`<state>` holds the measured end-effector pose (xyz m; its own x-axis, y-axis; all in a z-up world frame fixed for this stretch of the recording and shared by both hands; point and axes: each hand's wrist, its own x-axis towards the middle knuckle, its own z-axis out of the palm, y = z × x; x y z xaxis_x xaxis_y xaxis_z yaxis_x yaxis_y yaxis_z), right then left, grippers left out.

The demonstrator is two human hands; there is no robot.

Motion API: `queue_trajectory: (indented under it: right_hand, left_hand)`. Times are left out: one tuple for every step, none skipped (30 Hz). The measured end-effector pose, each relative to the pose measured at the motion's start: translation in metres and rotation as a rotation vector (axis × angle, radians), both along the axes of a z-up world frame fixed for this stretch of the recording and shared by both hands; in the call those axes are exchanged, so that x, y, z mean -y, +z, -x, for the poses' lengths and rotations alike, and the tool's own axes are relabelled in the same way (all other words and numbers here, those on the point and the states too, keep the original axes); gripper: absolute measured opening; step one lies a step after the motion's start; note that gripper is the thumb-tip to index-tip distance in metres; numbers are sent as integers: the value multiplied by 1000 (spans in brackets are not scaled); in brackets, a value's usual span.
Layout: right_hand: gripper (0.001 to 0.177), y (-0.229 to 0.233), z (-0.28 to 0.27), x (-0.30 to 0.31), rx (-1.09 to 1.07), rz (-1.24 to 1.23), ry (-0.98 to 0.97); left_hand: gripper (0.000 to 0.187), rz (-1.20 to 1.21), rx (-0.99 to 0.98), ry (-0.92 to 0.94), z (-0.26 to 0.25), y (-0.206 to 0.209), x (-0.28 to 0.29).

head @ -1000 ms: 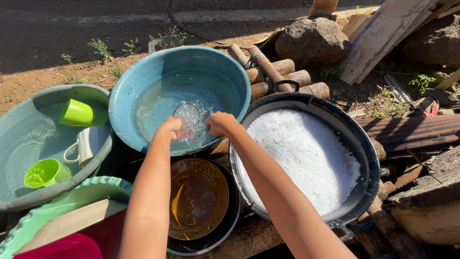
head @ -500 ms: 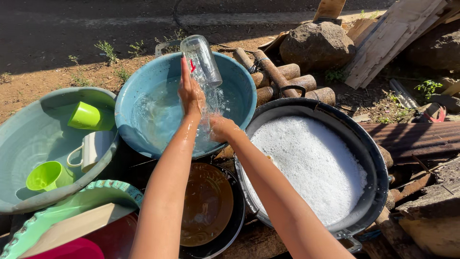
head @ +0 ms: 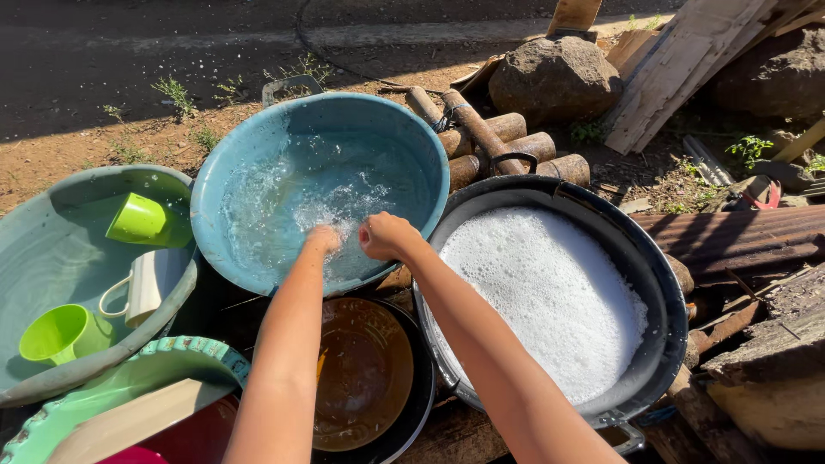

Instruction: The person washes various dishes including mugs, bowls, and plates by hand in an outdoor washing area, using a sponge and soapy water in a large basin before rinsing them in clear water basins.

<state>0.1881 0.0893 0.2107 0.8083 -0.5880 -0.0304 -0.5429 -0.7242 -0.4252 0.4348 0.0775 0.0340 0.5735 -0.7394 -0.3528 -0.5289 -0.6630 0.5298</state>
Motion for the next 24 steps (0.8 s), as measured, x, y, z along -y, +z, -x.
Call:
queue_trajectory:
  right_hand:
    - [22,-1,-1,1,-6,-5,7]
    - [22,-3,-1,1,-15,-9,18]
    - [22,-3,-1,3,-19,-11,18]
    - [22,-1,-3,6,-73,-35,12]
    - [24,0,-4,8,-127,-59,7]
    - [24,-1,-4,6,-128,-59,10]
    - [28,-3,-3,4,-126,-11,24]
    - [31,-2,-3,5,-123,41,36]
    - [31,0,-3,8,-123,45,38]
    - [34,-1,-3,8,-123,28,41]
    - [39,-3,-3,9,-124,11,45]
    - [39,-5,-3,10,-124,11,48]
    - [42,-9,-4,12,49,92,133]
    - [45,-13,-6,13,223,171,221]
    - [45,-17,-7,15,222,169,227]
    - [41,-20,-8,18,130,76,112]
    - [38,-23,-9,22,39,-16,-3]
    - [38,-27,-9,26,36,-17,4]
    - [31,-31,-8,29,75,94,74]
    - [25,-33,-8,31,115,206,145]
    - [25,-33,-6,32,114,207,153]
    - [26,-31,-3,30,129,121,101]
    - [26,-29,0,29,143,35,48]
    - [26,-27,2,28,141,34,63]
  left_hand:
    - [62,71,-209,54,-4,4,-3]
    - [60,176,-440,108,-7,8,-8]
    - [58,274,-667,161,-7,15,-13]
    - [56,378,-800,179,-6,25,-14]
    - [54,475,-912,181,-5,38,-15]
    - [52,569,-969,165,0,51,-15]
    - [50,655,-1009,142,7,65,-14]
    - [49,751,-1031,105,16,82,-9]
    - [47,846,-1048,62,26,99,-3]
    - [45,927,-1055,29,37,113,-3]
    - [43,1001,-1054,-7,47,127,-3]
    - [42,1065,-1045,-40,55,141,-3]
    - [41,1111,-1033,-59,63,155,-2]
    - [39,1144,-1029,-68,69,165,-5]
    - [39,1146,-1027,-61,74,174,-5]
    - [46,1204,-1032,-28,80,182,-3]
    - [53,1261,-1035,6,85,187,-1]
    - [53,1265,-1033,13,90,187,1]
    - [50,1352,-894,-4,94,185,3]
    - [48,1435,-750,-23,92,184,5]
    - [48,1439,-745,-16,88,183,7]
    - [52,1578,-706,-29,85,181,8]
    - [56,1715,-661,-48,81,180,5]
    - [56,1720,-650,-36,74,179,-4]
